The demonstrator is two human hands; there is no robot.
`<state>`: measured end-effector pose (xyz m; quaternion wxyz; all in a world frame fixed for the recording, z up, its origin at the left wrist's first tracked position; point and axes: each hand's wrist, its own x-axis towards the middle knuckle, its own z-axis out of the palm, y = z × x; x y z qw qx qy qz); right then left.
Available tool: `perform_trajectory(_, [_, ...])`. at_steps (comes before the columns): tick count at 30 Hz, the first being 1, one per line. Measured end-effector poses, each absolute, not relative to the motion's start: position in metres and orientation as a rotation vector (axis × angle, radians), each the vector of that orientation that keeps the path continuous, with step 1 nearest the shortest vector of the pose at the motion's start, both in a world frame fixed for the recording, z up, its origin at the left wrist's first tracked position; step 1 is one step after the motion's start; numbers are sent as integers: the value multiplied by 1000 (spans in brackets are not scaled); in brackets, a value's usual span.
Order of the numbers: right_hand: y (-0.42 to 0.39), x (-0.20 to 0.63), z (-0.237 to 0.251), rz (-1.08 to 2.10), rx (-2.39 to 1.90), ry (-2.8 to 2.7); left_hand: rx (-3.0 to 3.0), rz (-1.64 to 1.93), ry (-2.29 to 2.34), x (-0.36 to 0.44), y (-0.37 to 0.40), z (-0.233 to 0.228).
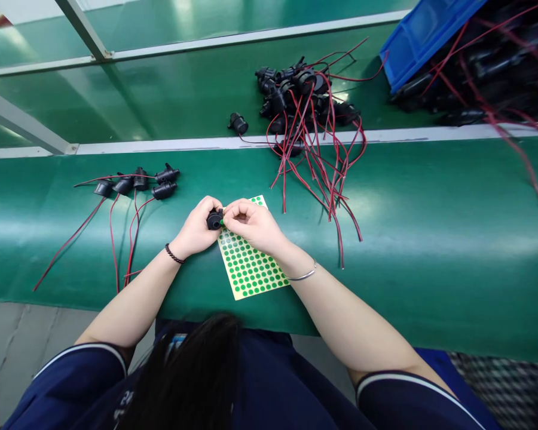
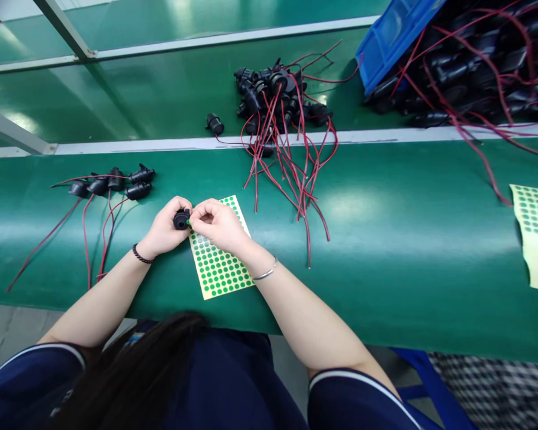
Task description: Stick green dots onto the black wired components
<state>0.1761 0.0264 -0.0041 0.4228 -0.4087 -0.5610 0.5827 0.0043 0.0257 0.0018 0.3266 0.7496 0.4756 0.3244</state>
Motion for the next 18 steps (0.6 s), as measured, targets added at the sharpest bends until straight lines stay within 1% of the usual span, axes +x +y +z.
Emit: perform_trajectory(18, [26, 177, -3, 1343, -1061, -1481, 2024, 815, 1244, 3, 25, 0])
